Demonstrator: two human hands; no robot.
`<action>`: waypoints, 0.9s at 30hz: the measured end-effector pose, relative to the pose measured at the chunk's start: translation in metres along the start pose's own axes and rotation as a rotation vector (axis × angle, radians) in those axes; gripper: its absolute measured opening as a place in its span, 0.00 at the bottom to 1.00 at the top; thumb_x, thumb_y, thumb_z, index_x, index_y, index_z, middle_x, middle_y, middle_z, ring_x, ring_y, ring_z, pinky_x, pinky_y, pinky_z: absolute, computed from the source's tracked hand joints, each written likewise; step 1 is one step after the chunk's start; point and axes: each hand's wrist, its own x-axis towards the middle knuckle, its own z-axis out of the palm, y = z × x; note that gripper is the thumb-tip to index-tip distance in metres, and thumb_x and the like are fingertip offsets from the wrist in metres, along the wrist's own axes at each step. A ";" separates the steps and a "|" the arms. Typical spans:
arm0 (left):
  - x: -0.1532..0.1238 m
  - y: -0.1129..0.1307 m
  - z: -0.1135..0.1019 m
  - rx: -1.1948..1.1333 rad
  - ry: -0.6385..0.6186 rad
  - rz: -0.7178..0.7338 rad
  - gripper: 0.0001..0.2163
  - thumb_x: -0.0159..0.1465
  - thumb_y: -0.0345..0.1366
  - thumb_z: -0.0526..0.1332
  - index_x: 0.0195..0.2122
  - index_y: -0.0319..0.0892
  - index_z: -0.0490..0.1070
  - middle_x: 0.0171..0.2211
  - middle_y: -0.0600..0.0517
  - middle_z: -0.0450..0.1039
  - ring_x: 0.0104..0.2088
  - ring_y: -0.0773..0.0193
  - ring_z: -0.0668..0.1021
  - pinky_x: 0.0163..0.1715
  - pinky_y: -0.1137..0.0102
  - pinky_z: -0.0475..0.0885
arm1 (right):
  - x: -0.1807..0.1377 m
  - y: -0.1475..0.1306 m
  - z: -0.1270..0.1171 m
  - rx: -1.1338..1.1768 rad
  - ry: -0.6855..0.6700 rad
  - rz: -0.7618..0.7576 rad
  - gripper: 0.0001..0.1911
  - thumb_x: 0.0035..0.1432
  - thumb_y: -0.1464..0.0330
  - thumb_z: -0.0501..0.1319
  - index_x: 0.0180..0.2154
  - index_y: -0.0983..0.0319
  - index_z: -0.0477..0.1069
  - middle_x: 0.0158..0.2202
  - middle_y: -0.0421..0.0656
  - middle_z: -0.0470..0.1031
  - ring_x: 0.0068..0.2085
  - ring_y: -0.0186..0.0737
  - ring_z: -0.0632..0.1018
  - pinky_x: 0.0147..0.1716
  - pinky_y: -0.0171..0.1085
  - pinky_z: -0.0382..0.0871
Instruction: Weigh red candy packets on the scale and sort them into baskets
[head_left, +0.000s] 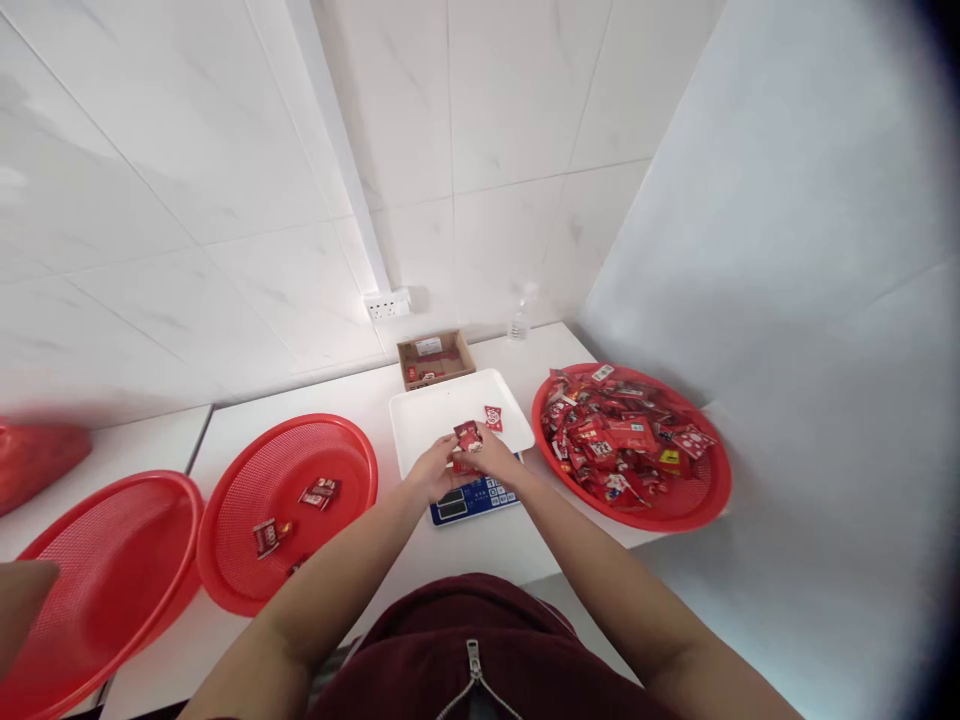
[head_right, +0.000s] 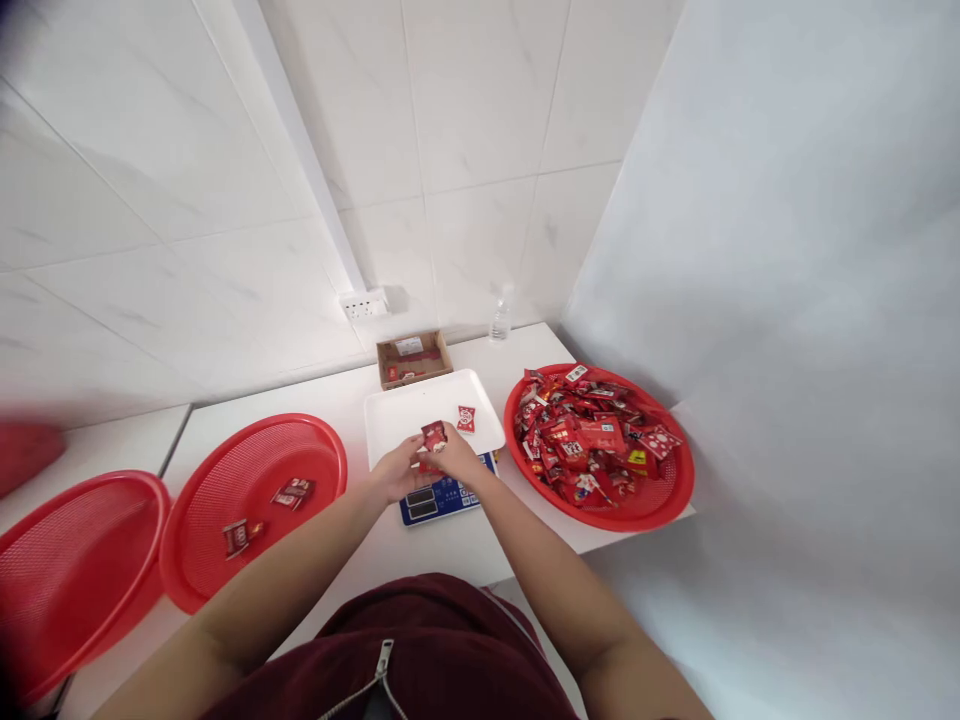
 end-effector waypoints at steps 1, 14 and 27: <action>0.005 0.004 -0.003 -0.027 0.040 0.003 0.08 0.65 0.36 0.55 0.44 0.42 0.64 0.36 0.49 0.70 0.29 0.66 0.76 0.33 0.65 0.76 | 0.007 0.001 0.000 0.051 0.016 0.020 0.26 0.43 0.64 0.66 0.45 0.60 0.65 0.39 0.41 0.74 0.40 0.42 0.75 0.42 0.42 0.69; -0.001 0.003 -0.057 0.122 0.232 0.201 0.18 0.58 0.39 0.63 0.50 0.44 0.65 0.59 0.42 0.60 0.58 0.56 0.66 0.54 0.62 0.64 | -0.001 0.036 -0.059 -0.089 0.283 0.029 0.25 0.51 0.64 0.60 0.52 0.60 0.67 0.55 0.50 0.68 0.51 0.46 0.73 0.50 0.46 0.67; -0.045 -0.024 -0.078 0.113 0.209 0.124 0.14 0.61 0.39 0.60 0.46 0.41 0.65 0.54 0.41 0.65 0.43 0.62 0.76 0.46 0.65 0.70 | -0.059 0.131 -0.188 -0.957 0.046 0.629 0.33 0.49 0.61 0.63 0.57 0.67 0.64 0.47 0.60 0.73 0.49 0.57 0.74 0.44 0.45 0.66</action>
